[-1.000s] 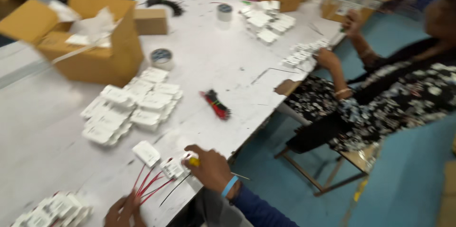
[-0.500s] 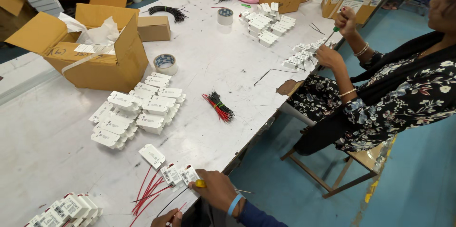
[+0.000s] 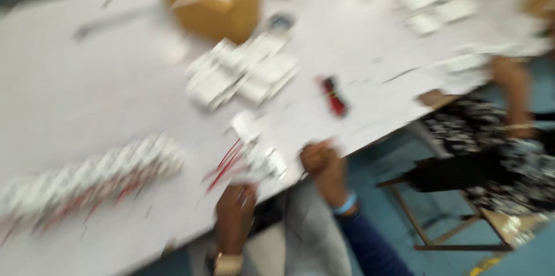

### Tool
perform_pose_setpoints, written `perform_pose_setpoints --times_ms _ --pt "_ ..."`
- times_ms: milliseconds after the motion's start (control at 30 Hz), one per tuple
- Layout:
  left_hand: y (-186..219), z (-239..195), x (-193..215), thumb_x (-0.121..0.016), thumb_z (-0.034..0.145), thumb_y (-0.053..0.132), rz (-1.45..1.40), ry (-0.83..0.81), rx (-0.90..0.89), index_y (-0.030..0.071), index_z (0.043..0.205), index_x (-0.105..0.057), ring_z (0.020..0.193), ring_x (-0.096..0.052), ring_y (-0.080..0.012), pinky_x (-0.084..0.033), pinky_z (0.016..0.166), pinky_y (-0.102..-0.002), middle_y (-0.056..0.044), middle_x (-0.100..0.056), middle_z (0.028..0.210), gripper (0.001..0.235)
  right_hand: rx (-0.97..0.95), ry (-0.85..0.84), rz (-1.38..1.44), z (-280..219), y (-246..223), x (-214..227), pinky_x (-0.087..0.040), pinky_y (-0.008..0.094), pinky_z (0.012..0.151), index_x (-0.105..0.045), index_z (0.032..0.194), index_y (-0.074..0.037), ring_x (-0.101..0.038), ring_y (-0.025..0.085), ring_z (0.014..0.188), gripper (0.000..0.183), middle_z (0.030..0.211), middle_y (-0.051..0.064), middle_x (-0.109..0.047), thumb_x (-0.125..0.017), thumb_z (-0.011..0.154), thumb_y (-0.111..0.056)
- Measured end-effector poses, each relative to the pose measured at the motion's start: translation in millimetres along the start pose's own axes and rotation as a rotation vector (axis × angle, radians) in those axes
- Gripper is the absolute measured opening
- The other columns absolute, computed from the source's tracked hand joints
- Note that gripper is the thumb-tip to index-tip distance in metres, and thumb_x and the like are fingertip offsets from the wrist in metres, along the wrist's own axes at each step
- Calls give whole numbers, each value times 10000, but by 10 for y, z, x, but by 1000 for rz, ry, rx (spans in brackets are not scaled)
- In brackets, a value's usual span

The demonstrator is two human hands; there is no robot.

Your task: The person inserts red and black wires into white electrical components and secures them using a yellow-handled screwdriver. The person repeatedly picks up components, inserts wires, tightens screws, and places the finished units into a growing stack on the table.

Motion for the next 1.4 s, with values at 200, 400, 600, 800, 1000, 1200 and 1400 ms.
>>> perform_pose_setpoints --times_ms 200,400,600,800,1000,1200,1400 --pt "-93 161 -15 -721 880 175 -254 -14 504 85 945 -703 817 -728 -251 -554 689 -368 -78 -705 919 113 73 -425 275 79 -440 -458 -161 332 515 -280 643 -141 -150 126 524 644 516 -16 -227 -296 1094 -600" --pt "-128 134 -104 -717 887 205 -220 -50 531 113 923 -702 835 -753 -213 -551 671 -369 -46 -707 932 100 71 -472 202 63 -345 -813 -163 336 502 -272 637 -132 -157 128 528 637 538 15 -256 -273 1073 -596" --pt "-170 67 -185 -711 894 217 -232 -42 536 110 932 -703 833 -746 -219 -545 667 -376 -45 -705 940 114 58 -455 197 81 -171 -769 -153 326 478 -265 620 -131 -159 124 507 636 519 16 -256 -282 1063 -587" --pt "-156 81 -190 -707 902 217 -185 -51 534 116 928 -707 822 -743 -220 -546 665 -379 -40 -699 924 105 66 -433 173 97 -150 -792 -153 325 475 -257 613 -131 -164 124 503 642 519 14 -256 -271 1063 -589" --pt "-154 93 -180 -707 907 215 -190 -59 515 113 936 -704 823 -754 -217 -542 648 -378 -43 -697 925 106 55 -428 168 119 -132 -802 -147 320 471 -246 608 -134 -157 121 498 638 512 13 -249 -271 1061 -583" --pt "-131 123 -172 -704 912 214 -155 -77 509 109 924 -705 812 -756 -216 -541 635 -371 -48 -693 916 106 74 -428 141 118 -118 -785 -144 318 469 -245 608 -135 -156 119 495 638 509 11 -245 -268 1058 -586" --pt "-145 147 -152 -705 908 210 -167 -70 516 109 915 -705 805 -757 -217 -545 631 -370 -47 -701 912 101 52 -427 187 138 -86 -743 -159 328 484 -246 621 -134 -162 128 511 640 527 14 -251 -261 1063 -596"
Point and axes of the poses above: each hand's wrist, its own z-axis towards the middle knuckle, its own x-axis out of the back of the hand, y = z × x, the point moved 9 cm from there along z, towards the middle knuckle
